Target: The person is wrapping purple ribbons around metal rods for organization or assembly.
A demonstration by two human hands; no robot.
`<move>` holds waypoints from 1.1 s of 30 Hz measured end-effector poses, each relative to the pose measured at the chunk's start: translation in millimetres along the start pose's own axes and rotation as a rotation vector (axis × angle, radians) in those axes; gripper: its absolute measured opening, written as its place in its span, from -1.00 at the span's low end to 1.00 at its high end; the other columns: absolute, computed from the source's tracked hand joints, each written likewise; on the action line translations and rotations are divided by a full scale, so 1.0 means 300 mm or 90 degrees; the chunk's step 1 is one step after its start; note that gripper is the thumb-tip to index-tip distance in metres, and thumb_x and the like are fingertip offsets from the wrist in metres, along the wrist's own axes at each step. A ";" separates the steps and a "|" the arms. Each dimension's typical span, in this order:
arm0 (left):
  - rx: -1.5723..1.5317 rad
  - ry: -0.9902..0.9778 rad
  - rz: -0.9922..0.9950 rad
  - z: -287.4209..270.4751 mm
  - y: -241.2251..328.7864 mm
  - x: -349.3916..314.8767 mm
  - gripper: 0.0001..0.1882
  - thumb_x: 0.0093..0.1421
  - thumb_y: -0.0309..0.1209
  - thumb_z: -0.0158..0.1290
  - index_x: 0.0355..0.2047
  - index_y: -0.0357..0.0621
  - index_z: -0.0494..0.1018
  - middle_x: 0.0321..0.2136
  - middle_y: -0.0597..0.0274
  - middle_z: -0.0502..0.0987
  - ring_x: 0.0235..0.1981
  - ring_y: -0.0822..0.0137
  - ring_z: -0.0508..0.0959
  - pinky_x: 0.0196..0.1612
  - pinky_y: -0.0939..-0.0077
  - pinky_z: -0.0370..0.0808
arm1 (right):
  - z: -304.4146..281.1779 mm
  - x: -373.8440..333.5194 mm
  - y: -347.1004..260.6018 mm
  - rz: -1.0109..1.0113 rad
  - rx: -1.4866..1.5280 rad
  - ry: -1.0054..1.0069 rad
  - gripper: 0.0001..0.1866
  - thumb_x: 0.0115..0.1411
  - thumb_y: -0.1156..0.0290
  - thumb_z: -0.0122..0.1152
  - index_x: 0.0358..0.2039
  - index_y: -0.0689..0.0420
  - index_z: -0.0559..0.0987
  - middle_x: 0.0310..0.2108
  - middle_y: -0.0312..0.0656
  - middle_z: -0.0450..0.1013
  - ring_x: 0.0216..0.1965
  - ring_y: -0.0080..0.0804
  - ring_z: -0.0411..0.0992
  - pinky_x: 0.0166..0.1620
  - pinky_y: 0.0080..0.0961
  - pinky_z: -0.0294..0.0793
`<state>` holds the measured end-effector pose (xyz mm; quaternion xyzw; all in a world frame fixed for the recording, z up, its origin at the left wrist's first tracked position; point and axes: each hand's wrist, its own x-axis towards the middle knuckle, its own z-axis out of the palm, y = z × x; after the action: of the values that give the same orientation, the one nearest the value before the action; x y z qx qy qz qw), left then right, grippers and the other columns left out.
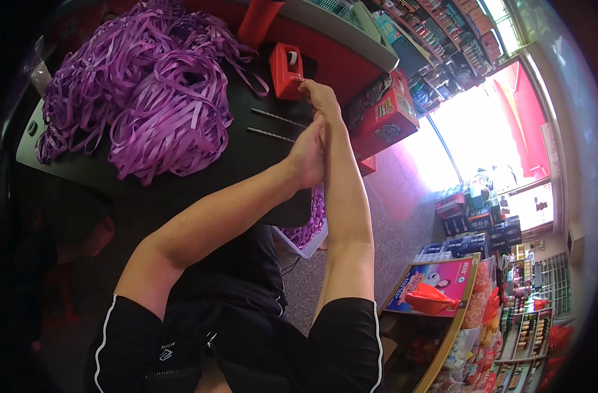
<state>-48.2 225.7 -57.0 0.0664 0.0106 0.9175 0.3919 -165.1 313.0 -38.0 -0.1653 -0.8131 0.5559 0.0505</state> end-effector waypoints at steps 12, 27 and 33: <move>0.130 0.125 0.069 -0.033 0.009 0.028 -0.63 0.26 0.10 -0.13 -0.09 0.23 0.33 -0.18 0.33 0.39 -0.15 0.32 0.30 0.07 0.36 0.15 | -0.156 -0.178 -0.007 -0.005 0.216 -0.116 -0.87 0.11 0.29 0.24 -0.45 0.06 0.63 -0.62 -0.51 0.36 -0.63 -0.72 0.19 -0.54 -0.68 0.11; 0.161 0.034 -0.018 -0.108 0.004 0.035 -0.81 0.26 -0.35 -0.05 -0.11 0.03 0.35 -0.35 0.29 0.47 -0.40 0.37 0.42 -0.27 0.45 0.34 | -0.232 -0.423 0.156 0.062 0.576 -0.051 -0.73 0.23 0.25 0.17 -0.22 0.21 0.59 -0.48 -0.39 0.46 -0.61 -0.70 0.24 -0.57 -0.69 0.19; 0.233 0.110 0.031 -0.079 -0.031 0.017 -0.94 0.32 -0.37 -0.08 -0.22 -0.01 0.33 -0.33 0.31 0.45 -0.33 0.38 0.43 -0.22 0.35 0.39 | -0.228 -0.426 0.241 -0.056 0.559 -0.047 -0.72 0.27 0.27 0.11 -0.17 0.23 0.57 -0.48 -0.41 0.43 -0.59 -0.75 0.27 -0.57 -0.78 0.20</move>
<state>-48.0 236.6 -80.5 0.0576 0.2095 0.9117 0.3486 -11.2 355.9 -65.8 -0.0736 -0.5077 0.8512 0.1106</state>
